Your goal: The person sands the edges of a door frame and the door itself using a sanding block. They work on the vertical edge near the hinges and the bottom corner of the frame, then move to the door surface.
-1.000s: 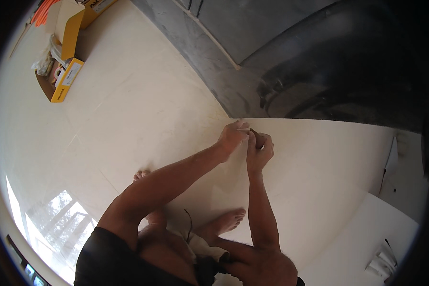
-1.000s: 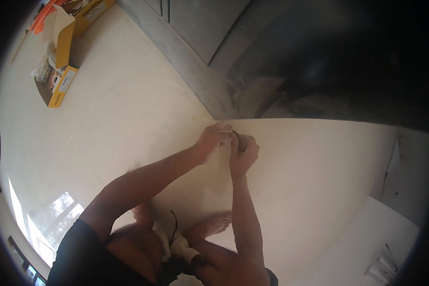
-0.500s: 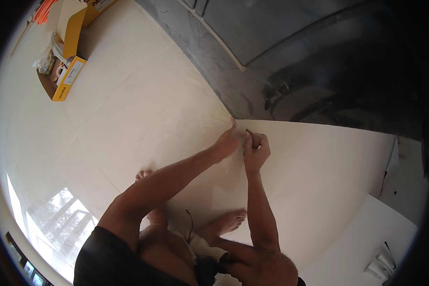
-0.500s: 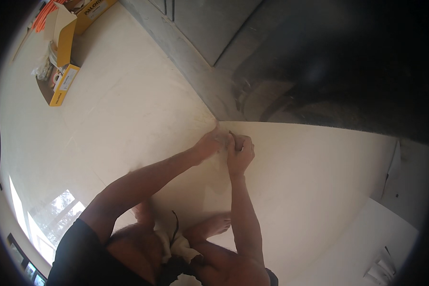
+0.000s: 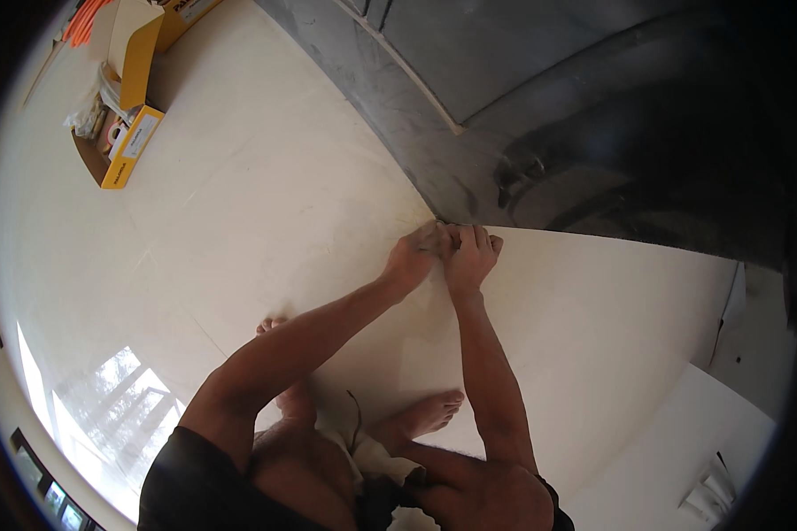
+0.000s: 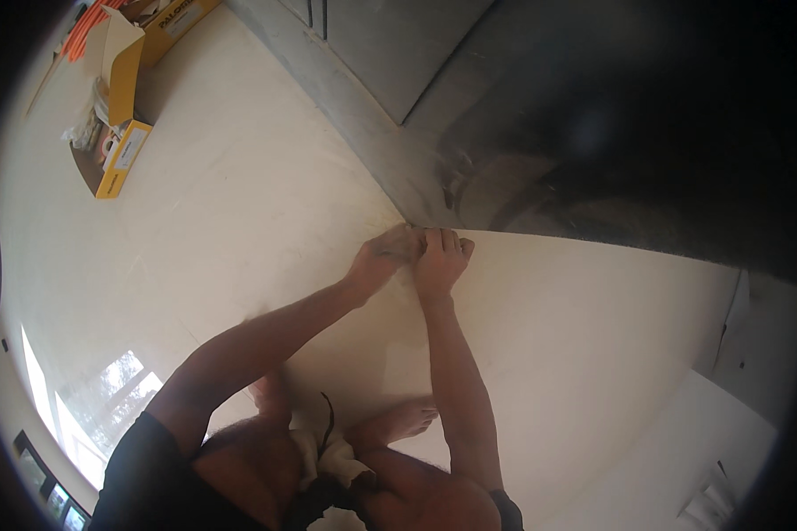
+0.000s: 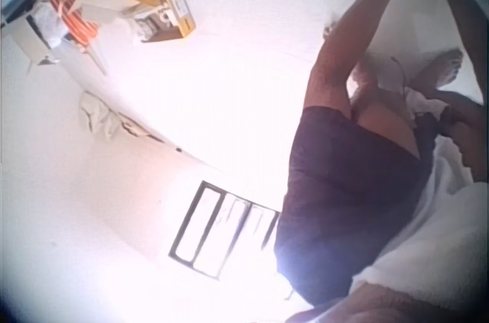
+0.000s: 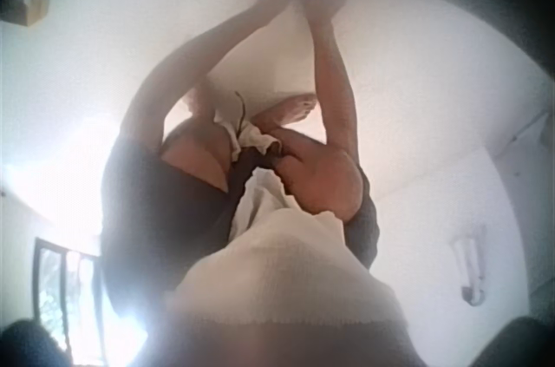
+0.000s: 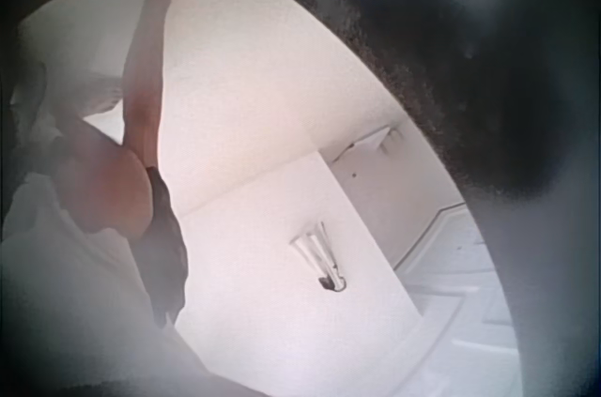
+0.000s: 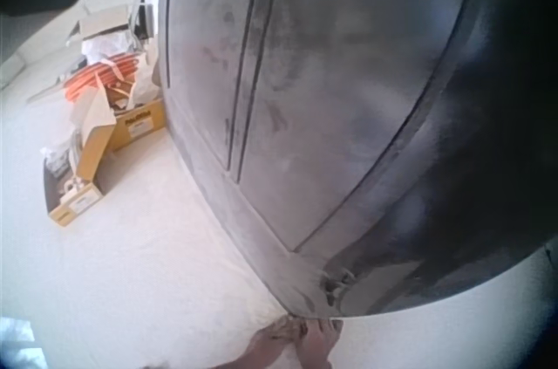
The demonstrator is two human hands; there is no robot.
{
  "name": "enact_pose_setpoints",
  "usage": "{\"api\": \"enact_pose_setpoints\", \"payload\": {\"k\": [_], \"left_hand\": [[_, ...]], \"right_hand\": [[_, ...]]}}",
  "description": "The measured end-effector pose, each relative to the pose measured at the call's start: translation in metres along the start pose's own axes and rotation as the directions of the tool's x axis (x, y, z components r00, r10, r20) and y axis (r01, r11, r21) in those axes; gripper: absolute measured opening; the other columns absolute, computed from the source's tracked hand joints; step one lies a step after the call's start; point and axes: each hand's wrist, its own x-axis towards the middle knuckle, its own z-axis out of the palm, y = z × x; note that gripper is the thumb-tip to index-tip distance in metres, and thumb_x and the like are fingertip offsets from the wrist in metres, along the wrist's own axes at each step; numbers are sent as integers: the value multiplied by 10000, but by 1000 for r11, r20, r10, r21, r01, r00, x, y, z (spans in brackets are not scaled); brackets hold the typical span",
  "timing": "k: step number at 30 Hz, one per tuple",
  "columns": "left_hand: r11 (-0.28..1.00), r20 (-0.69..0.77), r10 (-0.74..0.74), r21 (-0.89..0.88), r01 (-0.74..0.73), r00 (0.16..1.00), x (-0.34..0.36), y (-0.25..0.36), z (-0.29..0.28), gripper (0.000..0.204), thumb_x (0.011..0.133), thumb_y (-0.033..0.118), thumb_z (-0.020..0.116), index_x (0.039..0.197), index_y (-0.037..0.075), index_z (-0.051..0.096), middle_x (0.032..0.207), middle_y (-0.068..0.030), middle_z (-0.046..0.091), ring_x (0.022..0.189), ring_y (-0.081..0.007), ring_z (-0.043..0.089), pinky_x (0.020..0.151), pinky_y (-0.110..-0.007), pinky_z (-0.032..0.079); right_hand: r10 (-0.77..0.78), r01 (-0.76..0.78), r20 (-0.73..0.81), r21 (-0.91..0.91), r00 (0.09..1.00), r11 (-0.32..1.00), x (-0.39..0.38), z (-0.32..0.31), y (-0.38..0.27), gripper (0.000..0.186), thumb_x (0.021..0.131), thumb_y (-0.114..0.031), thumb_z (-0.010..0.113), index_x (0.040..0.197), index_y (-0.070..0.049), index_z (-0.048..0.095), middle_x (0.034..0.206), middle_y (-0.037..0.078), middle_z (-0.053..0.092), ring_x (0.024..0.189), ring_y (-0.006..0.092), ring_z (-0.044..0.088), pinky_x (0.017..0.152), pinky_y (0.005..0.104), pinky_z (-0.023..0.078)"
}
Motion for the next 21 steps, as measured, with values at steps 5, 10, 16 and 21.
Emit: {"api": "enact_pose_setpoints", "payload": {"k": [5, 10, 16, 21], "left_hand": [[968, 63, -237, -68, 241, 970, -8, 36, 1, 560, 893, 148, 574, 1446, 83, 514, 1116, -40, 621, 1028, -131, 550, 907, -283, 445], [949, 87, -236, -193, 248, 968, -3, 30, 1, 558, 882, 179, 591, 1434, 125, 536, 1070, -33, 615, 1051, -125, 551, 938, -319, 446], [939, -39, -296, -194, 283, 954, -11, 43, 13, 416, 875, 170, 594, 1287, 117, 613, 1111, -27, 598, 1079, -134, 551, 957, -345, 444], [973, 48, -214, -76, 217, 976, -6, 29, 6, 435, 872, 154, 594, 1304, 109, 574, 1244, -49, 593, 1068, -164, 542, 934, -351, 456]], "right_hand": [[-129, 130, 11, -83, 992, 988, 2, -1, 11, 238, 757, -185, 818, 753, -135, 585, 759, 11, 628, 694, 213, 602, 732, 374, 361], [-204, 204, 5, -27, 979, 979, 10, 0, 13, 244, 735, -183, 817, 768, -127, 582, 766, 26, 621, 693, 229, 594, 723, 383, 361], [-207, 207, 12, -31, 978, 978, 11, -1, 17, 222, 734, -178, 813, 794, -132, 604, 765, 20, 621, 696, 223, 588, 720, 385, 351], [-198, 199, 6, -39, 980, 979, 11, -3, 17, 222, 728, -179, 824, 791, -160, 613, 759, -5, 620, 690, 195, 586, 728, 373, 338]]}}
